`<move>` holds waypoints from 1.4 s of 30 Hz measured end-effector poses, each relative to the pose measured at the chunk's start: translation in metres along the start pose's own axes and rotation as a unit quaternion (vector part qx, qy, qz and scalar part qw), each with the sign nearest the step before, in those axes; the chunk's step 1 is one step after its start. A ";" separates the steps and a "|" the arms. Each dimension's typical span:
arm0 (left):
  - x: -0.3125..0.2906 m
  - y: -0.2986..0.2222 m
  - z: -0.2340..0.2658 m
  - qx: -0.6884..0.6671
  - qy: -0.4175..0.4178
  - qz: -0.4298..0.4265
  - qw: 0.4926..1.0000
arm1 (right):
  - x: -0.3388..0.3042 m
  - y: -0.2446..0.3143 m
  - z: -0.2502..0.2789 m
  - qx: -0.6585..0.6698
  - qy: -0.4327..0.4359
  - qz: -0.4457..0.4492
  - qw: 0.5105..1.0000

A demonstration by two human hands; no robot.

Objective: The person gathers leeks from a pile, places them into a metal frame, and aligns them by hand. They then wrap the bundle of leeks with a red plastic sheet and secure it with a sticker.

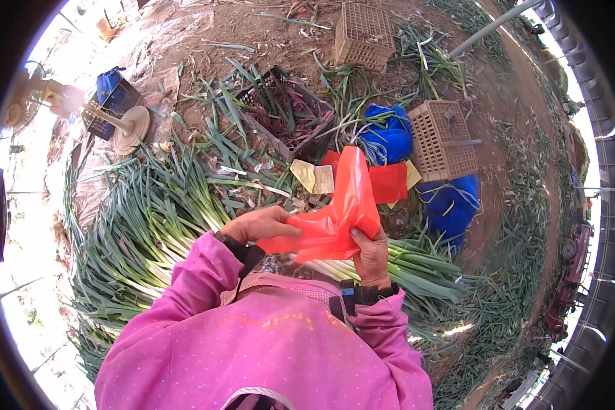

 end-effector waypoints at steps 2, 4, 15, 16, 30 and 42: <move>-0.002 0.018 0.001 -0.116 -0.085 -0.026 0.989 | 0.004 -0.002 0.002 -0.005 -0.011 0.004 1.000; -0.018 0.005 0.006 -0.101 -0.104 -0.009 0.989 | 0.011 -0.002 0.010 -0.010 -0.026 0.010 1.000; -0.019 0.022 0.012 -0.238 -0.247 -0.002 0.939 | 0.019 -0.045 0.028 -0.378 -0.124 0.076 0.914; -0.017 0.035 0.008 -0.241 -0.253 0.003 0.937 | 0.012 -0.047 0.006 -0.379 -0.119 0.071 0.915; -0.019 0.099 -0.003 -0.361 -0.396 0.087 0.840 | 0.087 -0.056 0.043 -0.514 -0.061 0.039 0.855; 0.024 0.135 -0.148 -0.521 -0.370 0.230 0.734 | -0.007 -0.085 0.039 -0.611 0.379 0.288 0.633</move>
Point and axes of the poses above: each hand's wrist, its own x-axis towards the middle knuckle, its own z-axis out of the back of the hand, y = z × x, the point moved 2 cm from there along x, towards the middle knuckle, and after that the axes turned 15 degrees about -y, right-handed, at the moved point
